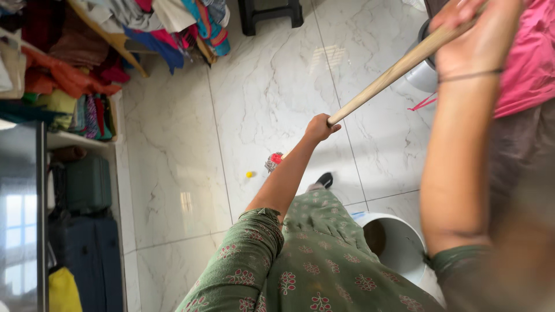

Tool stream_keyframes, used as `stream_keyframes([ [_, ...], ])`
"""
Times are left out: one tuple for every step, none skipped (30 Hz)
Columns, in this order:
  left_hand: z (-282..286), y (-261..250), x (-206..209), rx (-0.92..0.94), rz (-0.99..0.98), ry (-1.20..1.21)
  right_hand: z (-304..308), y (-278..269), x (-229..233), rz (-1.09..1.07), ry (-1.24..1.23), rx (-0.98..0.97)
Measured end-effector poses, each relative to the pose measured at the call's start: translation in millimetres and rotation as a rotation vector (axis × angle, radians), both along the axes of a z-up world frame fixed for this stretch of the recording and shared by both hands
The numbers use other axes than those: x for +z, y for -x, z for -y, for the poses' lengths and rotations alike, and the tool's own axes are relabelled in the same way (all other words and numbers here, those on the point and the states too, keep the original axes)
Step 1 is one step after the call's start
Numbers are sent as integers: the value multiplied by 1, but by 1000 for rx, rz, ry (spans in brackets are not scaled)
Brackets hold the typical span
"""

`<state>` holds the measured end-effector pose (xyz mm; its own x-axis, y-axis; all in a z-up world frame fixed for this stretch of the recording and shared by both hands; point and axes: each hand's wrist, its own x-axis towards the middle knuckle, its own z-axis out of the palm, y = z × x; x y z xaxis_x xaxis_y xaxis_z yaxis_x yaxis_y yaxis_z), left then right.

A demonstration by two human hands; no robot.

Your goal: The person dips a mop into a bucket, wrings it out by hand, and then mops the tiled floor in a room.

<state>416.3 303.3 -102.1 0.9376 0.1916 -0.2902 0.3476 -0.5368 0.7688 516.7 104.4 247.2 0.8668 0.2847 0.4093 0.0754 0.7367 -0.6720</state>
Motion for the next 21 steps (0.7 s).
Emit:
stream_keyframes([
  [-4,-17,-5,-33,1,-33,2,0,-6,-15,7,-33],
  [-8,-36,-9,-60,3,-65,2,1,-11,-25,36,-66],
  [-8,-57,-12,-62,5,-64,1,-4,-11,-25,97,-112],
  [-6,-84,-14,-25,43,-37,2,-13,-8,-18,157,-157],
  [-4,-113,-14,11,82,-8,3,-29,-3,-20,94,-168],
  [-4,-147,-11,7,93,-13,4,-50,5,-16,58,-177],
  [-4,-186,-5,0,195,-32,6,-73,11,-11,22,-185],
  [-1,-221,1,-5,293,-48,16,-99,16,57,18,-176],
  [0,-264,13,-29,415,-69,24,-126,17,93,16,-173],
  [-7,-298,27,-50,529,-92,30,-153,14,122,12,-166],
  [-9,-327,43,-48,555,35,31,-186,11,169,-19,-138],
  [-7,-350,60,-44,572,165,26,-219,2,178,-18,-107],
  [-16,-373,83,-140,696,195,21,-249,-8,186,-18,-76],
  [-25,-392,108,-236,823,230,16,-271,-24,218,84,-110],
  [-30,-400,131,-224,809,239,8,-293,-39,256,186,-143],
  [-40,-407,161,-213,800,240,-6,-311,-61,351,351,-246],
  [-48,-409,190,-281,879,285,-15,-326,-83,331,421,-176],
  [-54,-407,219,-351,953,330,-34,-344,-106,373,765,-279],
  [-59,-404,246,-406,870,381,-45,-356,-131,416,970,-358],
  [-58,-399,269,-459,785,434,-74,-372,-153,400,1374,-383],
  [-50,-398,289,-580,829,424,-98,-368,-177,317,1187,-218],
])
